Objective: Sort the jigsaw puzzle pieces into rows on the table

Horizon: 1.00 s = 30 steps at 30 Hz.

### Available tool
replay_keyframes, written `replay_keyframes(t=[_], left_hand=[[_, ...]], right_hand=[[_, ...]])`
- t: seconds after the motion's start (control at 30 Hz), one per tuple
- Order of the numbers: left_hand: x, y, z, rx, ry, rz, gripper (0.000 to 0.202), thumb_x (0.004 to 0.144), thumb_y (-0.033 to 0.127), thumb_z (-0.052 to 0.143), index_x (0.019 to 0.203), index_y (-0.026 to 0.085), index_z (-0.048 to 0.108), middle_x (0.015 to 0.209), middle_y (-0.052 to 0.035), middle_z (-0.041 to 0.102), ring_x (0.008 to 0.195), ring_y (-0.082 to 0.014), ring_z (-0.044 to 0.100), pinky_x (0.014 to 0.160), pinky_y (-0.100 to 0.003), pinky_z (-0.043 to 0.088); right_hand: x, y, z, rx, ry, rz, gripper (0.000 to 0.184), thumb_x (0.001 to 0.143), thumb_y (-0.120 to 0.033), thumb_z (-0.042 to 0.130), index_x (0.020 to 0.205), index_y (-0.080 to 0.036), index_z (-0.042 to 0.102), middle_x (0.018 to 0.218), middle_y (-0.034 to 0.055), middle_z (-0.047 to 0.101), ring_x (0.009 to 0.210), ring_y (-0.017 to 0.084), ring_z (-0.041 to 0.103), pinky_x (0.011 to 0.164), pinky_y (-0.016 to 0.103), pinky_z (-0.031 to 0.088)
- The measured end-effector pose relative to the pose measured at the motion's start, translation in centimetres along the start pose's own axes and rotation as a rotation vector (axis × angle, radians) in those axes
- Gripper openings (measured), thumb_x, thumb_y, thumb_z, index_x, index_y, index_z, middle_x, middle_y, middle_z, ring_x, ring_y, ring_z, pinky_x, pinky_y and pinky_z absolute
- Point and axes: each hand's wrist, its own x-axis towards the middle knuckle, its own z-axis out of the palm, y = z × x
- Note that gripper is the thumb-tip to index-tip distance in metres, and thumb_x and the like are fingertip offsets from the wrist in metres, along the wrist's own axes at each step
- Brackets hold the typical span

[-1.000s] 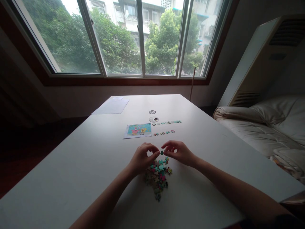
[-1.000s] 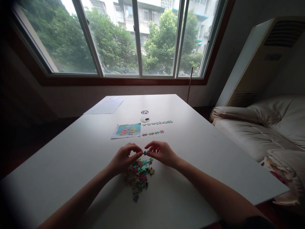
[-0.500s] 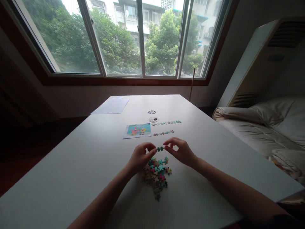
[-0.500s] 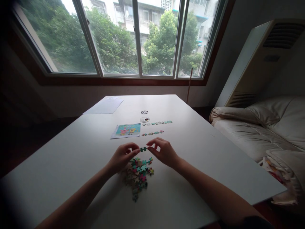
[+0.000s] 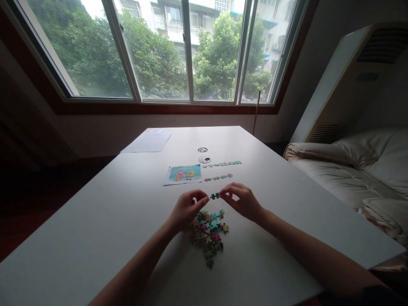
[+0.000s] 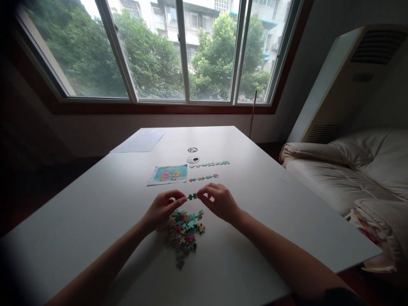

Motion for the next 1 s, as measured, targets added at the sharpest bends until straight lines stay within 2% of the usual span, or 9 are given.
replay_keyframes(t=[0.23,0.33,1.0], left_hand=[[0.6,-1.7,-0.6,-0.007,0.065,-0.073,0.022,0.073,0.034,0.054,0.071,0.013,0.061,0.065,-0.0009,0.058,0.06,-0.0128,0.051,0.056,-0.023,0.039],[0.6,-1.9,-0.7,-0.013,0.062,-0.092,0.022,0.072,0.034,0.055,0.07,0.013,0.061,0.064,-0.0007,0.058,0.059,-0.013,0.051,0.056,-0.023,0.04],[0.6,-1.9,-0.7,-0.009,0.054,-0.088,0.02,0.072,0.032,0.055,0.07,0.014,0.062,0.064,-0.0008,0.059,0.06,-0.0132,0.051,0.057,-0.022,0.04]], right_hand=[[0.5,2.0,-1.5,0.006,0.296,0.066,0.01,0.082,-0.025,0.054,0.081,-0.019,0.061,0.079,0.0033,0.061,0.064,0.012,0.055,0.06,0.025,0.046],[0.6,2.4,-1.9,-0.011,0.356,0.079,0.01,0.081,-0.025,0.054,0.081,-0.019,0.062,0.079,0.0029,0.061,0.062,0.012,0.054,0.06,0.025,0.046],[0.6,2.8,-1.9,-0.042,0.284,-0.012,0.01,0.082,-0.023,0.052,0.082,-0.018,0.06,0.08,0.0039,0.06,0.064,0.012,0.056,0.056,0.023,0.049]])
